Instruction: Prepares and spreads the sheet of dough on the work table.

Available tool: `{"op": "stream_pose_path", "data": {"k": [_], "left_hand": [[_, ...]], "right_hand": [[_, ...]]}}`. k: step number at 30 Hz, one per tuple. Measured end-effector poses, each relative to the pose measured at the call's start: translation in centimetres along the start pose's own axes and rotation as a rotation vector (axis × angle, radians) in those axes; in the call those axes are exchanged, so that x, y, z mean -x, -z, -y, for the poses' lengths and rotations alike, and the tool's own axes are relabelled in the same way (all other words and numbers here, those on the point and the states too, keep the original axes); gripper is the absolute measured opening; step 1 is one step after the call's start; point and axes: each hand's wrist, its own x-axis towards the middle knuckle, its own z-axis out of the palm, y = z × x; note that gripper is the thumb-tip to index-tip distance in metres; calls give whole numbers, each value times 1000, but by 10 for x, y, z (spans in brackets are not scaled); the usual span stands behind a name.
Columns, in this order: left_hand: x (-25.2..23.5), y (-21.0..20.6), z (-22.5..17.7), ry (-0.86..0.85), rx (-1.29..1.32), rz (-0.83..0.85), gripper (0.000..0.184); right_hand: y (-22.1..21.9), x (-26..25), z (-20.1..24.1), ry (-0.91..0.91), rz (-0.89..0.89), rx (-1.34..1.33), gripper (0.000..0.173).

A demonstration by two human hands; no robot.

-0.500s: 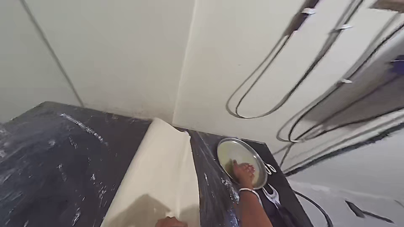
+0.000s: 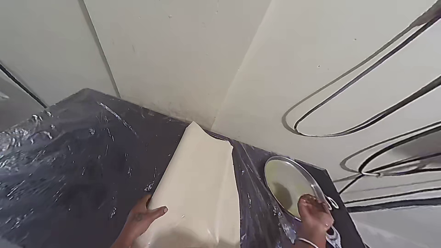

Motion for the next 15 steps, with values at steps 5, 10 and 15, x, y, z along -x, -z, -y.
{"op": "stream_pose_path", "data": {"k": [5,10,15], "left_hand": [[-4,6,-4,12,-87,75,85],[6,5,-1,-77,-145,84,88],[1,1,1,-152,-147,124,83]], "right_hand": [[-8,200,-44,-75,523,793,47],[-22,304,-139,459,967,1815,47],[-167,99,-269,533,934,1929,48]]}}
